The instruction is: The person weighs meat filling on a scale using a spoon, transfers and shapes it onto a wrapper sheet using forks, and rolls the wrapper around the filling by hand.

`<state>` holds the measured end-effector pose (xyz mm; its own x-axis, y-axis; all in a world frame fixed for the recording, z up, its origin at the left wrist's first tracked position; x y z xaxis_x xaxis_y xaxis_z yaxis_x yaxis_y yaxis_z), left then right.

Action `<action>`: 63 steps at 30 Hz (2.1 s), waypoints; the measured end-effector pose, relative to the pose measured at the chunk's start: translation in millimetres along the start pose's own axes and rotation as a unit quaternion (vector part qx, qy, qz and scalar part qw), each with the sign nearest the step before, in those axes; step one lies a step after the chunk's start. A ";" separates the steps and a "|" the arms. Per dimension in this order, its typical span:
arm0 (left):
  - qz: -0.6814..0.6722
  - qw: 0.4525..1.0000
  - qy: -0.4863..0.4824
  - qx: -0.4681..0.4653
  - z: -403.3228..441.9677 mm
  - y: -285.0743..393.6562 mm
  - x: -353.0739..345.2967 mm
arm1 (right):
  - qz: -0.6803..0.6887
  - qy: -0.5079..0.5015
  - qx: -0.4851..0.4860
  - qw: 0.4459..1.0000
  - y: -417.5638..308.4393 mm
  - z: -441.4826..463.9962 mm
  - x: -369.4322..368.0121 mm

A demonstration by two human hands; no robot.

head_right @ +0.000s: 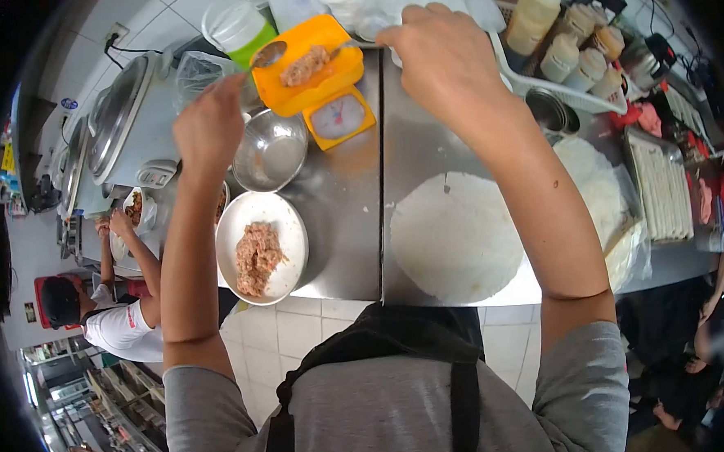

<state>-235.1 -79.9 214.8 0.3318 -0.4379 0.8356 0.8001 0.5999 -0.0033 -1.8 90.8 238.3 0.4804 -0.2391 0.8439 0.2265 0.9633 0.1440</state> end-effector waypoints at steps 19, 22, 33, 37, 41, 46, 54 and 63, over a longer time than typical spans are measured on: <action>-0.015 0.991 -0.106 0.080 35.9 7.0 -30.4 | 0.166 -0.009 -0.067 0.984 23.8 21.0 -21.5; -0.033 0.993 -0.112 0.034 45.5 5.1 -51.9 | 0.278 0.035 -0.132 0.951 31.6 4.8 -50.1; -0.012 0.992 -0.121 0.027 36.6 -3.8 -17.5 | 0.609 0.113 -0.319 0.717 -9.5 -3.2 -115.6; 0.060 0.986 -0.155 0.022 13.6 7.1 -11.3 | 0.607 0.128 -0.308 0.721 -14.5 -4.7 -126.1; 0.020 0.982 -0.182 0.042 -5.3 30.8 -0.8 | 0.613 0.148 -0.307 0.713 -16.6 -8.2 -133.2; -0.045 0.984 -0.149 0.083 11.9 25.2 -4.5 | 0.611 0.155 -0.309 0.712 -17.2 -7.0 -128.2; -0.133 0.966 -0.217 0.036 26.3 13.1 -27.7 | 0.604 0.109 -0.309 0.727 -15.9 -7.0 -126.5; -0.090 0.981 -0.171 0.020 40.6 8.6 -48.1 | 0.608 0.106 -0.312 0.722 -15.0 -5.8 -122.2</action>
<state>-264.5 -26.5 196.9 -0.0063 -0.2927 0.9562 0.8080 0.5618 0.1773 -59.0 104.9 130.1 0.7499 0.6601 0.0435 -0.1648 0.2500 -0.9541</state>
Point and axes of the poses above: each hand's wrist, its own z-axis towards the middle knuckle, its own x-axis out of the back of the hand, y = z × x, the point moved 3 cm from there along z, towards the middle knuckle, and after that the axes turned 12 degrees about x, right-handed, at the moved point
